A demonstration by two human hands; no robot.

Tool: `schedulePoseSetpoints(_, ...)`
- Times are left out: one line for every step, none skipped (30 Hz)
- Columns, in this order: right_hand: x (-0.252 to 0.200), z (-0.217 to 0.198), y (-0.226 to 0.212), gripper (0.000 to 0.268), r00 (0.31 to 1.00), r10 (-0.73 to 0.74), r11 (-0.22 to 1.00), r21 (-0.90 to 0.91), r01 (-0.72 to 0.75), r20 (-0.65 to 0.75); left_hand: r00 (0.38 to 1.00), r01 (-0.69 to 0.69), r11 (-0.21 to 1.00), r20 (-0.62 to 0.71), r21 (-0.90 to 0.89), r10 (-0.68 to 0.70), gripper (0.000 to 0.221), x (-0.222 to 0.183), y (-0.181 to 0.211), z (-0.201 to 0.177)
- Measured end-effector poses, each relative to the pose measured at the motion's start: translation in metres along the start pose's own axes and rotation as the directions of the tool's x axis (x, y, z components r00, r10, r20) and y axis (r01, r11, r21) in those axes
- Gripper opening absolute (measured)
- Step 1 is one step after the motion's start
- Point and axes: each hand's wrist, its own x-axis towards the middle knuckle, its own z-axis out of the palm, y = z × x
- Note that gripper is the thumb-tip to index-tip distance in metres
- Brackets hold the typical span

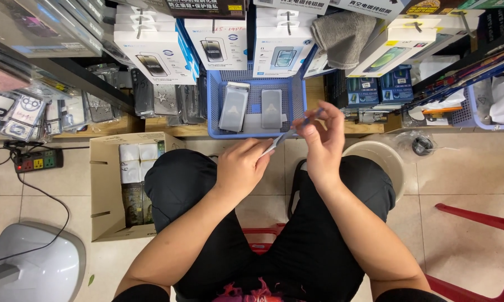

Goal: The person is removing screen protectors from their protective paper sleeves, inspecting them, and organizing them into a blue plastic basket.

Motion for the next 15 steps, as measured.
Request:
schedulePoseSetpoints(-0.002,0.000,-0.001,0.046,1.000,0.001,1.000,0.000,-0.001,-0.001,1.000,0.000,1.000,0.001,0.000,0.000,0.008,0.000,-0.003,0.003)
schedulePoseSetpoints(-0.003,0.001,-0.003,0.040,0.993,0.023,0.994,-0.112,-0.010,0.113,0.992,0.122,0.978,0.046,-0.168,-0.115,0.005,0.001,-0.007,0.006)
schedulePoseSetpoints(-0.004,0.001,-0.004,0.042,0.973,0.056,0.975,-0.221,-0.005,0.223,0.970,0.243,0.915,0.108,-0.322,-0.220,0.012,0.001,-0.010,0.008)
schedulePoseSetpoints(-0.005,0.003,-0.006,0.042,0.973,0.055,0.975,-0.220,-0.005,0.225,0.970,0.243,0.915,0.106,-0.321,-0.221,0.012,0.001,-0.015,0.007)
schedulePoseSetpoints(-0.005,0.005,-0.009,0.035,0.951,0.064,0.952,-0.303,0.032,0.302,0.928,0.371,0.810,0.188,-0.454,-0.321,0.017,0.000,-0.020,0.006)
schedulePoseSetpoints(-0.006,0.007,-0.012,0.029,0.923,0.080,0.922,-0.381,0.075,0.376,0.872,0.487,0.668,0.282,-0.563,-0.399,0.021,0.000,-0.024,0.004)
schedulePoseSetpoints(-0.006,0.008,-0.014,0.029,0.923,0.076,0.922,-0.379,0.079,0.378,0.874,0.485,0.669,0.278,-0.563,-0.399,0.021,0.004,-0.018,-0.004)
schedulePoseSetpoints(-0.005,0.009,-0.016,0.032,0.917,0.058,0.913,-0.394,0.111,0.394,0.861,0.505,0.626,0.295,-0.594,-0.415,0.021,0.009,-0.011,-0.012)
schedulePoseSetpoints(-0.005,0.009,-0.018,0.036,0.912,0.044,0.902,-0.410,0.139,0.407,0.846,0.527,0.578,0.317,-0.623,-0.429,0.020,0.014,-0.004,-0.020)
schedulePoseSetpoints(-0.001,0.009,-0.021,0.036,0.912,0.044,0.902,-0.410,0.139,0.408,0.846,0.526,0.578,0.316,-0.623,-0.429,0.020,0.015,-0.003,-0.021)
schedulePoseSetpoints(0.000,0.008,-0.025,0.036,0.908,0.013,0.913,-0.375,0.160,0.418,0.840,0.533,0.543,0.328,-0.649,-0.432,0.019,0.015,-0.002,-0.021)
schedulePoseSetpoints(0.001,0.007,-0.028,0.036,0.904,-0.019,0.923,-0.340,0.180,0.427,0.834,0.539,0.507,0.341,-0.673,-0.435,0.018,0.015,0.000,-0.021)
schedulePoseSetpoints(0.001,0.008,-0.028,0.036,0.904,-0.023,0.923,-0.339,0.184,0.428,0.836,0.536,0.509,0.338,-0.674,-0.433,0.018,0.014,0.000,-0.020)
schedulePoseSetpoints(0.001,0.009,-0.028,0.034,0.901,-0.020,0.924,-0.337,0.183,0.433,0.836,0.533,0.503,0.332,-0.680,-0.438,0.018,0.015,-0.001,-0.019)
schedulePoseSetpoints(-0.001,0.010,-0.028,0.033,0.899,-0.013,0.925,-0.337,0.177,0.437,0.833,0.535,0.495,0.329,-0.685,-0.445,0.019,0.013,0.000,-0.018)
